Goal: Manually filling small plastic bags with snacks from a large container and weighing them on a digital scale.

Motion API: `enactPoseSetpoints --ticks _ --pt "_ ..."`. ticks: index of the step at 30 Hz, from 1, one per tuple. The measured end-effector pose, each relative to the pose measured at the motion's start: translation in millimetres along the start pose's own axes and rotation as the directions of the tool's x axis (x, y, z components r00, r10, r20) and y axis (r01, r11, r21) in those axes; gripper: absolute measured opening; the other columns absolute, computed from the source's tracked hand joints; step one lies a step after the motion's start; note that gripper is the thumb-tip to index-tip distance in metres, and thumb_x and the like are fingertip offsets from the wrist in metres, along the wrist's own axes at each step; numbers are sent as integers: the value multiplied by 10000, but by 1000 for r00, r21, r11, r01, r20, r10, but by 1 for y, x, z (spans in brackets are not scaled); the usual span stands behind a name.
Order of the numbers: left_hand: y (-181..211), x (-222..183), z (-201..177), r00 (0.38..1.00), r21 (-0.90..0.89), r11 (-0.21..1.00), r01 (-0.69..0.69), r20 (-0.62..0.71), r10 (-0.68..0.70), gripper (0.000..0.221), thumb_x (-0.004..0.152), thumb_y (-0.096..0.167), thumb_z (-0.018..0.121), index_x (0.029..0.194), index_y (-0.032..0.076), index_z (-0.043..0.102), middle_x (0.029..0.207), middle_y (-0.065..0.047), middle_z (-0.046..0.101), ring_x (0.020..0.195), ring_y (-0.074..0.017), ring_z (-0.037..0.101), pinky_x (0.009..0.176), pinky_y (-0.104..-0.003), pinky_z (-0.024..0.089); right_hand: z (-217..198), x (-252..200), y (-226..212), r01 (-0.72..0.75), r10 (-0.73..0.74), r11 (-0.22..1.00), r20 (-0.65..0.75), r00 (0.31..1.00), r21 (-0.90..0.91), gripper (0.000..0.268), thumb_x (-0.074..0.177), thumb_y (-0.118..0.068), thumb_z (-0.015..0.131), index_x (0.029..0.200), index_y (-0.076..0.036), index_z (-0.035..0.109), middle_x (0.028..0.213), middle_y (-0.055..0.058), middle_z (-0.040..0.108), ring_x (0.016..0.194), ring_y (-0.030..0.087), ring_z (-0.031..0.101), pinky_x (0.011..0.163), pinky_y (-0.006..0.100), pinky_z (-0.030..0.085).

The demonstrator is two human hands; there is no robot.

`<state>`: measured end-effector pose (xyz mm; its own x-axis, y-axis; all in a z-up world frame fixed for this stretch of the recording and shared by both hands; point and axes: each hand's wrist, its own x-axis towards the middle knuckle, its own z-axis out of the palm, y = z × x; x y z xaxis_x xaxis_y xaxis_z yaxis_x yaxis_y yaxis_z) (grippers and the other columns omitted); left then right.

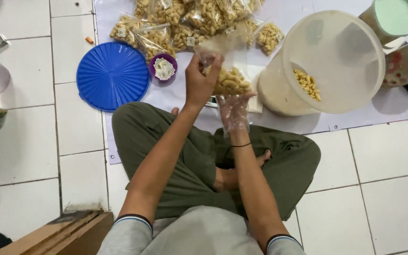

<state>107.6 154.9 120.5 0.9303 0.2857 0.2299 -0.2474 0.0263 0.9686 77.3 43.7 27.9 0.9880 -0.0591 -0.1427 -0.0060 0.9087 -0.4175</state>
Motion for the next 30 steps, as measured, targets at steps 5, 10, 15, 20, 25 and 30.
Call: enactPoseSetpoints --ticks 5,10,15,20,25,30 --pt "1 10 -7 933 25 1000 -11 360 1 495 901 475 744 1228 146 571 1136 -126 713 1071 -281 720 938 -435 610 -4 10 -13 -82 101 980 -96 990 180 720 792 -602 730 1319 -127 613 1296 125 665 1130 276 684 983 421 614" --pt "34 33 -30 900 35 999 -24 436 6 397 995 396 608 1282 123 577 1016 -76 714 909 -159 698 787 -283 579 -10 12 -24 -59 63 996 -49 997 72 752 839 -567 699 1435 -142 528 1349 89 613 1180 246 644 1002 348 570" --pt "44 39 -39 740 316 948 -20 642 -199 84 892 106 741 926 31 755 749 -6 706 617 -70 598 577 -221 482 -22 16 -29 -86 65 989 175 982 120 581 918 -574 630 1253 -107 543 738 -33 430 524 77 279 431 224 234" --pt "45 32 -33 832 258 958 -121 553 -44 166 949 78 676 1100 97 608 773 1 636 645 -96 608 554 -239 453 -32 15 -31 -17 24 999 -133 991 50 545 907 -547 669 1218 -100 633 992 16 710 744 110 681 632 233 602" --pt "43 25 -32 725 212 911 -354 678 124 455 932 333 753 1304 160 554 1463 -57 369 1380 -312 444 1083 -476 446 -17 12 -34 -70 98 989 -211 973 133 537 863 -590 686 1130 -125 676 944 11 733 698 123 704 610 237 632" --pt "32 24 -30 666 289 769 -570 710 227 254 873 292 847 749 102 734 1437 -92 513 1470 -337 312 1225 -491 293 -21 13 -22 -93 99 995 -217 971 40 721 818 -675 648 1259 -106 615 1079 72 696 848 185 707 704 292 622"
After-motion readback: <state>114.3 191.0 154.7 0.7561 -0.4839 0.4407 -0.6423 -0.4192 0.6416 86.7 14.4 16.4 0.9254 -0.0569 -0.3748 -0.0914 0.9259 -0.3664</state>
